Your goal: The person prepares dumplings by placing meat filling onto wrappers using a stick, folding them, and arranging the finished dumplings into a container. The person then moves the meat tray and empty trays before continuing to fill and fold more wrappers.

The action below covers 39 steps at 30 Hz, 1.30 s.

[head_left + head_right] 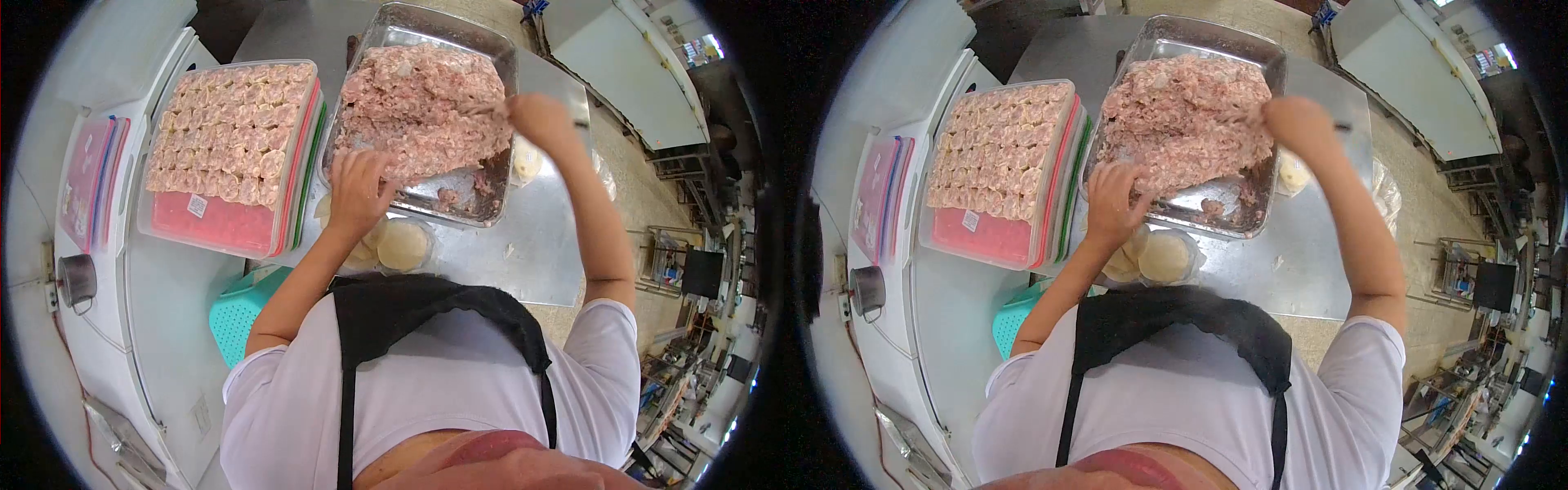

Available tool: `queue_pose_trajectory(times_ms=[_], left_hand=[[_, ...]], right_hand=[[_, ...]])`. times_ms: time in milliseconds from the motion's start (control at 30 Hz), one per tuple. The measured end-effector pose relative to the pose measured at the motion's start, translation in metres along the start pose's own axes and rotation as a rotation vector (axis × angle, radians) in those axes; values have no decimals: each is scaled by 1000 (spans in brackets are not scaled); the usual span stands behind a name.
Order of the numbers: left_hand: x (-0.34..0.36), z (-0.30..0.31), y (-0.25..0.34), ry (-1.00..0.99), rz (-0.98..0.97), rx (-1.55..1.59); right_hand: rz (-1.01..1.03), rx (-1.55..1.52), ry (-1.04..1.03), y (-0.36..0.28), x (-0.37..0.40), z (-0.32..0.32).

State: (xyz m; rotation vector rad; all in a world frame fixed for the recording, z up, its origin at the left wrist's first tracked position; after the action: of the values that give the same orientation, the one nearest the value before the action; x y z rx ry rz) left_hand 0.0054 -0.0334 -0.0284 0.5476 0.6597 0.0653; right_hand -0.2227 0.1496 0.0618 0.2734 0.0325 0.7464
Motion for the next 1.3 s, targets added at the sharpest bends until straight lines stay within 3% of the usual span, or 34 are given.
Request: queue_pose_trajectory(times_ms=[133, 200, 233, 367, 467, 633, 933, 1033, 1167, 1300], left_hand=[[-13, 8, -20, -95, -27, -146], [-16, 9, -34, -254, -37, -207], [-13, 12, -37, -342, -51, -267], [-29, 33, -13, -388, -7, -183], [-38, 39, 9, -221, -21, -98], [-58, 39, 40, 71, -143, 62], [-57, -20, 66, -35, -203, 240], [-52, -21, 45, -41, -193, 40], [-31, -17, 4, -9, -58, 86], [-19, -1, -17, 36, 18, 62]], right_hand=[[32, -51, -70, -43, 45, -44], [144, -186, 58, -62, 65, -56], [151, -195, 11, -64, 67, -62], [245, -147, -101, -42, 61, -48], [272, -259, 62, -26, 56, -16], [211, -142, 114, -54, 51, 20], [66, -239, 142, -75, 44, 10], [106, -316, 151, -62, 42, -3], [287, -461, 66, -23, 25, -13], [173, -624, 146, 8, -14, -6]])
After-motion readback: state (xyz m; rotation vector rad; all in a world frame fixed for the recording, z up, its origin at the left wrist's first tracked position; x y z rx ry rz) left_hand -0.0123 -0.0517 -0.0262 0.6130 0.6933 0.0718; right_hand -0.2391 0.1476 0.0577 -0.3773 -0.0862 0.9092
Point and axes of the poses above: each hand's wrist, its own x-axis away from the middle knuckle, its own z-axis out of the back of the hand, y = z × x, the point moved 5 cm from there along -x, towards the middle knuckle, and after that the axes turned 4 degrees about y, right-handed, at the moved point
